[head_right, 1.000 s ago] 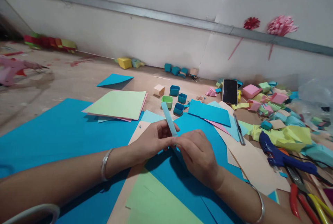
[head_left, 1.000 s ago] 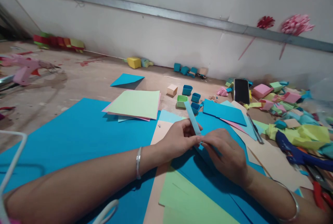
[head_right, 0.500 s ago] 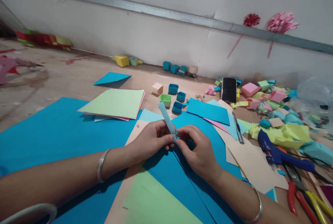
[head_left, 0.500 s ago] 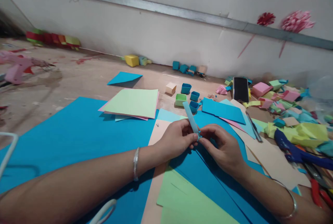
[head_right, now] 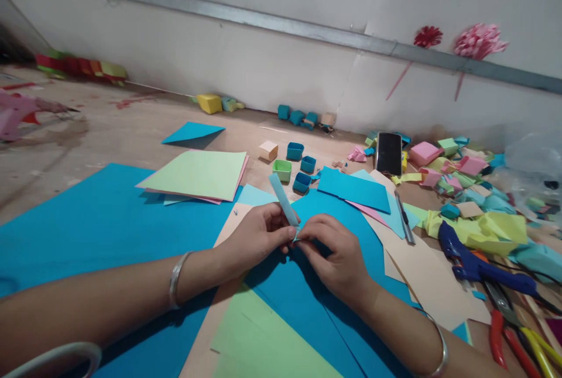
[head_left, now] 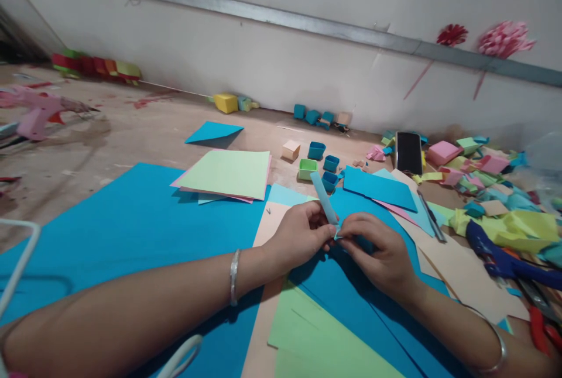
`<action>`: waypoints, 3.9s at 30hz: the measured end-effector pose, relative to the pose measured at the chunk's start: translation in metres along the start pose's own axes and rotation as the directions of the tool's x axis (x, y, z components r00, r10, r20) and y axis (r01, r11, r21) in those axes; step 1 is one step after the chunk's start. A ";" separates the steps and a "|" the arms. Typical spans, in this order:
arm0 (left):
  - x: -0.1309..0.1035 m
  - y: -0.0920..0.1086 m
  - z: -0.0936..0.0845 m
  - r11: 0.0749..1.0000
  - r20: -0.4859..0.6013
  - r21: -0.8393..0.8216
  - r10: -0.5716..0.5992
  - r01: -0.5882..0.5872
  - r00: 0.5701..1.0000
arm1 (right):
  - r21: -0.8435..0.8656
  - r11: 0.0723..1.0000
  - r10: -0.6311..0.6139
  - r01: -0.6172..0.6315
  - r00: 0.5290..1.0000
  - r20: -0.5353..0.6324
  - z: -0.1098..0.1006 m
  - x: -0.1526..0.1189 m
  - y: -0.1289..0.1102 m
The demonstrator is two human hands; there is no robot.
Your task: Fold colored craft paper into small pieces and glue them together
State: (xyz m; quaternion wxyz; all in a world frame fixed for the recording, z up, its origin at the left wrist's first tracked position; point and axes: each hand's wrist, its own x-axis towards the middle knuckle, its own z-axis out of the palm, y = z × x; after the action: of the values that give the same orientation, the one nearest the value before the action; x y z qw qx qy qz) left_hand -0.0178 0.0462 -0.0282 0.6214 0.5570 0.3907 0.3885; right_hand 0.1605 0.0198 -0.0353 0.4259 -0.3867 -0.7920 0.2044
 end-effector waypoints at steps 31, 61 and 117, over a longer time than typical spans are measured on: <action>0.000 -0.002 0.002 0.993 0.003 0.114 -0.011 0.010 1.000 | 0.227 0.890 0.411 -0.395 0.911 -0.027 0.005 0.002 -0.003; -0.006 0.000 0.003 0.964 -0.062 0.236 0.139 -0.121 0.988 | 0.209 0.922 0.346 -0.326 0.936 -0.066 0.006 -0.001 -0.008; -0.013 0.010 0.004 0.827 -0.085 0.467 0.394 -0.313 0.915 | -0.080 0.989 0.103 -0.123 0.969 -0.225 0.003 -0.003 -0.016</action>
State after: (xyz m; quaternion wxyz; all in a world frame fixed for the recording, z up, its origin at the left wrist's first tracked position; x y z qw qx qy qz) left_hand -0.0192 0.0336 -0.0175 0.3574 0.7096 0.4124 0.4456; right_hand 0.1518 0.0071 -0.0280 0.4802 -0.4711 -0.7253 0.1468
